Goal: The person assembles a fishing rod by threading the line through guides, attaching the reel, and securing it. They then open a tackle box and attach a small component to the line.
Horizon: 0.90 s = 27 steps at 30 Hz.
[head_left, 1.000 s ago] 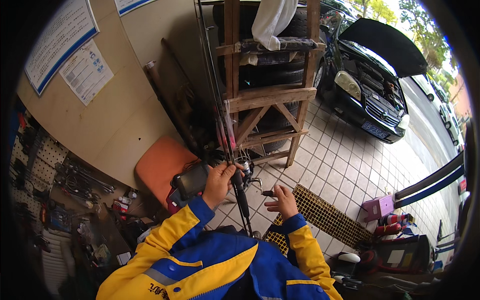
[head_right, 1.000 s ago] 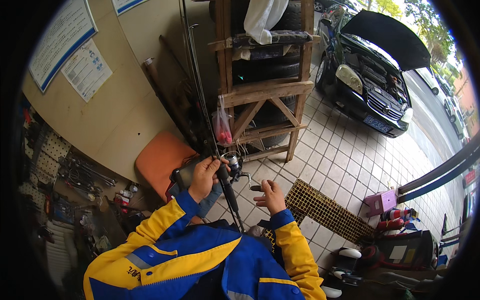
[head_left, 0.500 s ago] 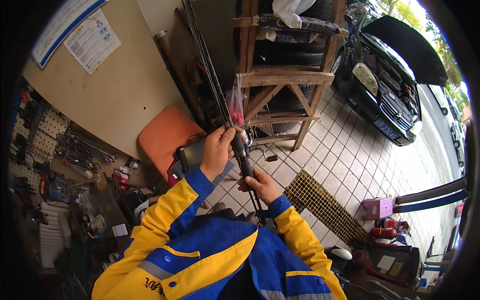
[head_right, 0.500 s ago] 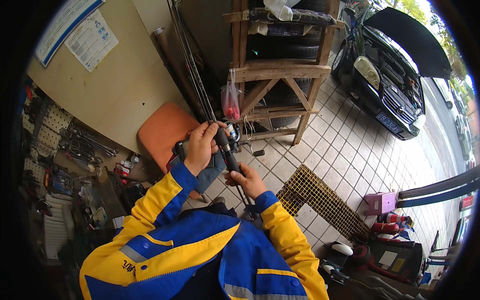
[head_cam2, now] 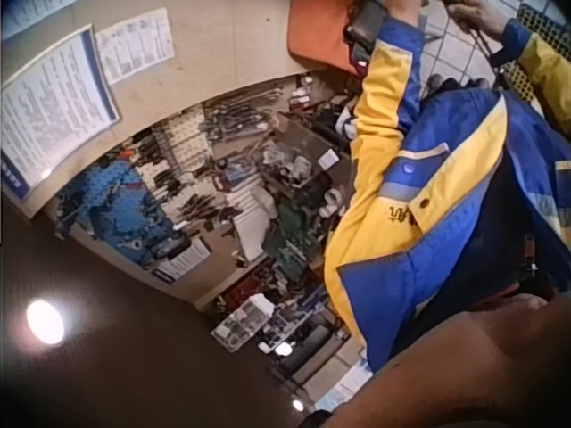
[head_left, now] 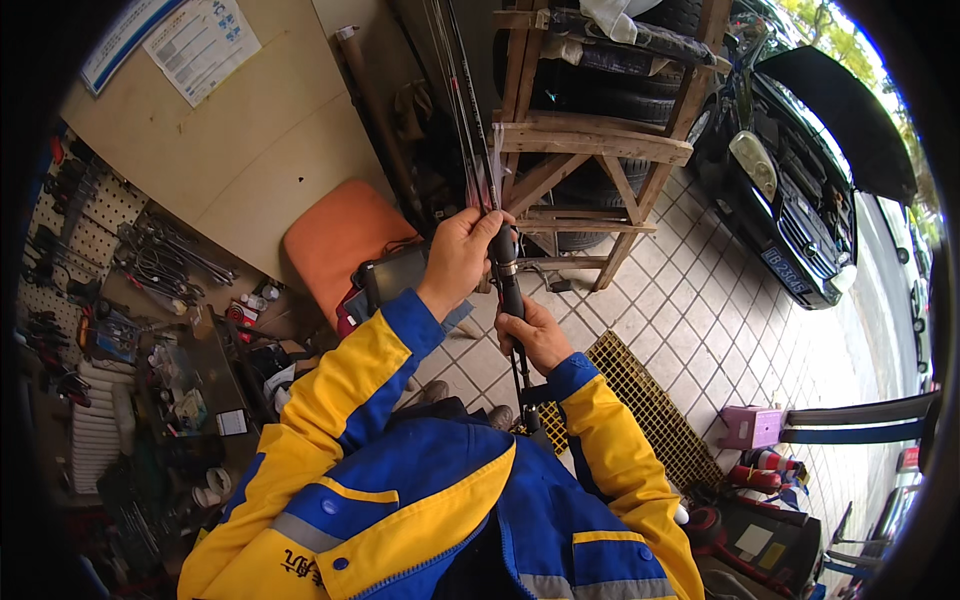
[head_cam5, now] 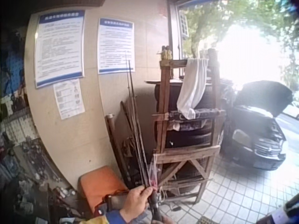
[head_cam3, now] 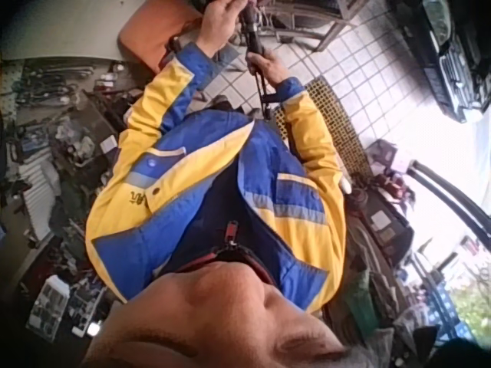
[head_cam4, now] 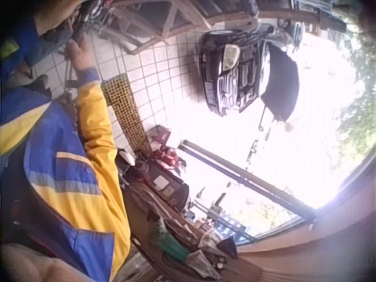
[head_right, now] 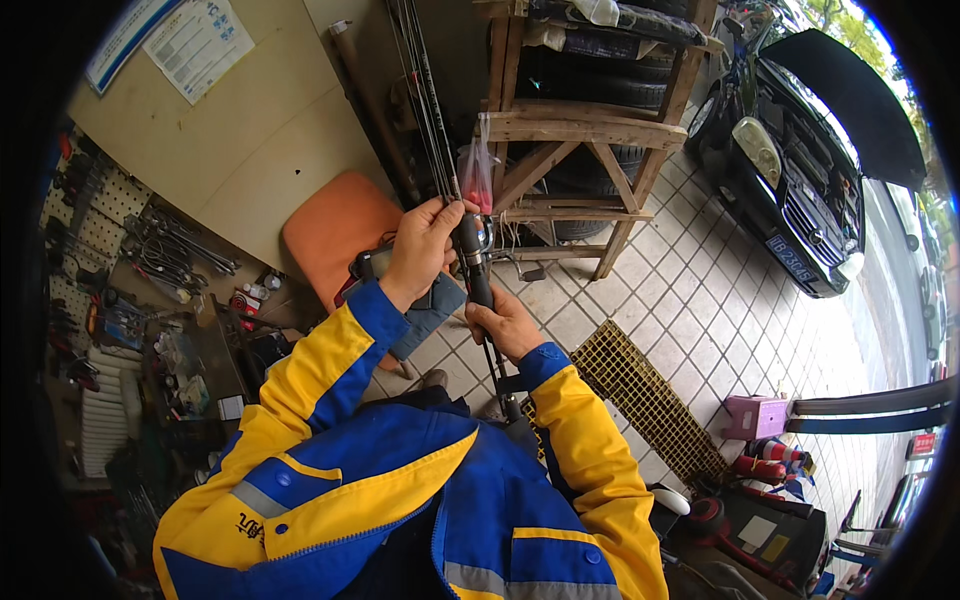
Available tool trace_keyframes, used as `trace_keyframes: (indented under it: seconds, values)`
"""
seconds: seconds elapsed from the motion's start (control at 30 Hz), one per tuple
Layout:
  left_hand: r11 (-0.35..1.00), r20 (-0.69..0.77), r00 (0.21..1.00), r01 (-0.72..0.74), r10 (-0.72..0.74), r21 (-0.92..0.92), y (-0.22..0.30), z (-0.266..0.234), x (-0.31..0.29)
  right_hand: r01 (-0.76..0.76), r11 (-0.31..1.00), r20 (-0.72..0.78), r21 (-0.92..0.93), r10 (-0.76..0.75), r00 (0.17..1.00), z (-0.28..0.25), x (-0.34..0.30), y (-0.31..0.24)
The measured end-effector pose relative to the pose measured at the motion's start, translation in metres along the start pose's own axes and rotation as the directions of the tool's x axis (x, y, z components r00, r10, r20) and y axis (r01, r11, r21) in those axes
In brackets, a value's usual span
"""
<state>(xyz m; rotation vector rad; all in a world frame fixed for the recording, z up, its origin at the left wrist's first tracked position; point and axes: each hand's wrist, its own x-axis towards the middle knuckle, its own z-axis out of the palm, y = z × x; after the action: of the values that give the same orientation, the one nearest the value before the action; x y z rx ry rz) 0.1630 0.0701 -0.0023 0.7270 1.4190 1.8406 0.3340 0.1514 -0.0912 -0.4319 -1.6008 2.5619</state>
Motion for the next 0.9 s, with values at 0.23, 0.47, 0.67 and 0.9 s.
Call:
trace_keyframes:
  seconds: [0.23,0.47,0.67,0.9]
  values:
    - [0.974,-0.118,0.968,-0.212,0.221,0.086,-0.003,-0.02,-0.014,0.019,0.999,-0.081,-0.043,-0.022,0.997,-0.027,-0.009,-0.004]
    - [0.989,-0.441,0.891,-0.139,0.107,-0.042,-0.009,-0.065,-0.041,0.071,0.994,-0.144,-0.084,-0.083,0.986,-0.057,-0.019,0.009]
    - [0.976,-0.422,0.899,-0.182,0.117,-0.117,-0.024,-0.061,-0.051,0.013,0.996,-0.145,-0.087,-0.025,0.989,-0.056,-0.016,0.026]
    - [0.984,-0.418,0.907,-0.115,0.049,-0.134,-0.042,-0.064,-0.057,0.008,1.0,-0.11,0.014,-0.006,0.994,-0.055,-0.013,0.043]
